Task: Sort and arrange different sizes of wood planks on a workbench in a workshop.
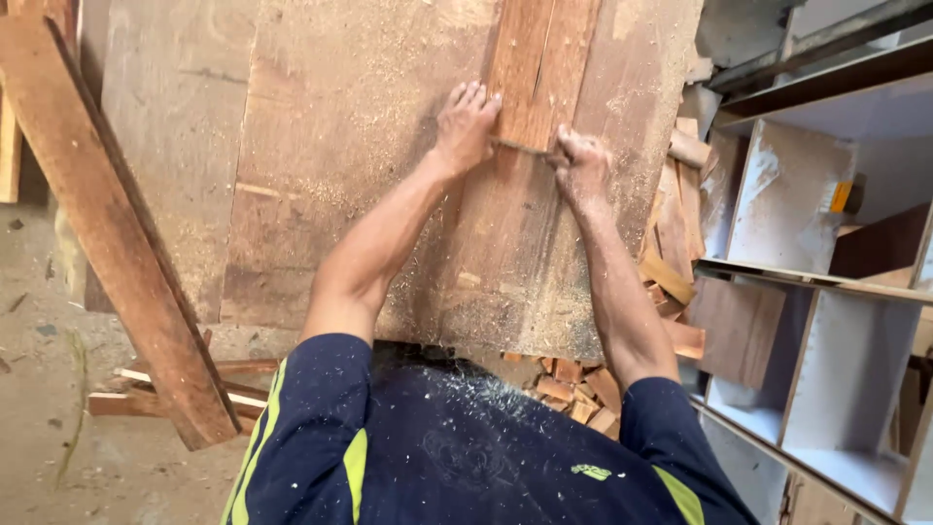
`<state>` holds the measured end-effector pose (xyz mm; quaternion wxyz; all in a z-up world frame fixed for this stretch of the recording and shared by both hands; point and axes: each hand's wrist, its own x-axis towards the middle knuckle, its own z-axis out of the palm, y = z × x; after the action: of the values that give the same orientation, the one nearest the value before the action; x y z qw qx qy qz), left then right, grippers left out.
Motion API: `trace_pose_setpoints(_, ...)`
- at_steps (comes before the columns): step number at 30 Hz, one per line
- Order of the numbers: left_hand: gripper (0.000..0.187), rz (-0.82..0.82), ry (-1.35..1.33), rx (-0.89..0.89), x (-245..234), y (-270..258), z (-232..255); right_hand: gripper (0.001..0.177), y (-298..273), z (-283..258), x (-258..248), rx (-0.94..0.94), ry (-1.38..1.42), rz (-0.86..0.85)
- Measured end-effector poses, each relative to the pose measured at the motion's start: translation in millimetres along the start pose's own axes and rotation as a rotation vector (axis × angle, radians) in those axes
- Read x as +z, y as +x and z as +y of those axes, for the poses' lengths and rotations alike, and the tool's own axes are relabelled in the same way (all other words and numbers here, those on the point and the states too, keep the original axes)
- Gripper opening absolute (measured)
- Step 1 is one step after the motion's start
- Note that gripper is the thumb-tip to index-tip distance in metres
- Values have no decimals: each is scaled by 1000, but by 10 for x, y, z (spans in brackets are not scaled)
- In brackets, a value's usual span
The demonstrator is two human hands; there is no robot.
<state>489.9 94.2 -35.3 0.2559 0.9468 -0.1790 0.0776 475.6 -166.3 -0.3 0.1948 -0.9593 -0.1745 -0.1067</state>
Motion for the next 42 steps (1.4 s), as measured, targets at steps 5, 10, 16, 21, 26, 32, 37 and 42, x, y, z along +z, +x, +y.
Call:
trace_pose_setpoints(5,60,-113,73,-14,550,189,-311,52,90,-72,-25,-106,-170,52)
trace_pose_setpoints(10,81,-132,-138,-64,-393,347,85,13,22,748,752,127,-82,-149)
trace_pose_setpoints(16,37,-44,-30,-83,-489,886,-935,25,647,618,-397,83,-75,-79)
trace_pose_setpoints(21,34,-314,220,-235,-1102,1496,-1399,38,954,1305,-316,369,-154,-255)
trace_pose_setpoints(26,60,-156,282,-375,-799,1191,-1307,75,757,569,-574,686,-201,-265)
trace_pose_setpoints(32,63,-282,-507,-546,-1599,-528,-944,53,-1016,-124,-1205,1091,263,-532)
trace_pose_setpoints(37,71,-320,-1724,-1022,-1987,-2097,67,125,-2495,-469,-1347,1076,-59,-519)
trace_pose_setpoints(42,64,-124,-1626,-911,-1622,-3155,925,88,-3389,-201,-1398,914,212,-215)
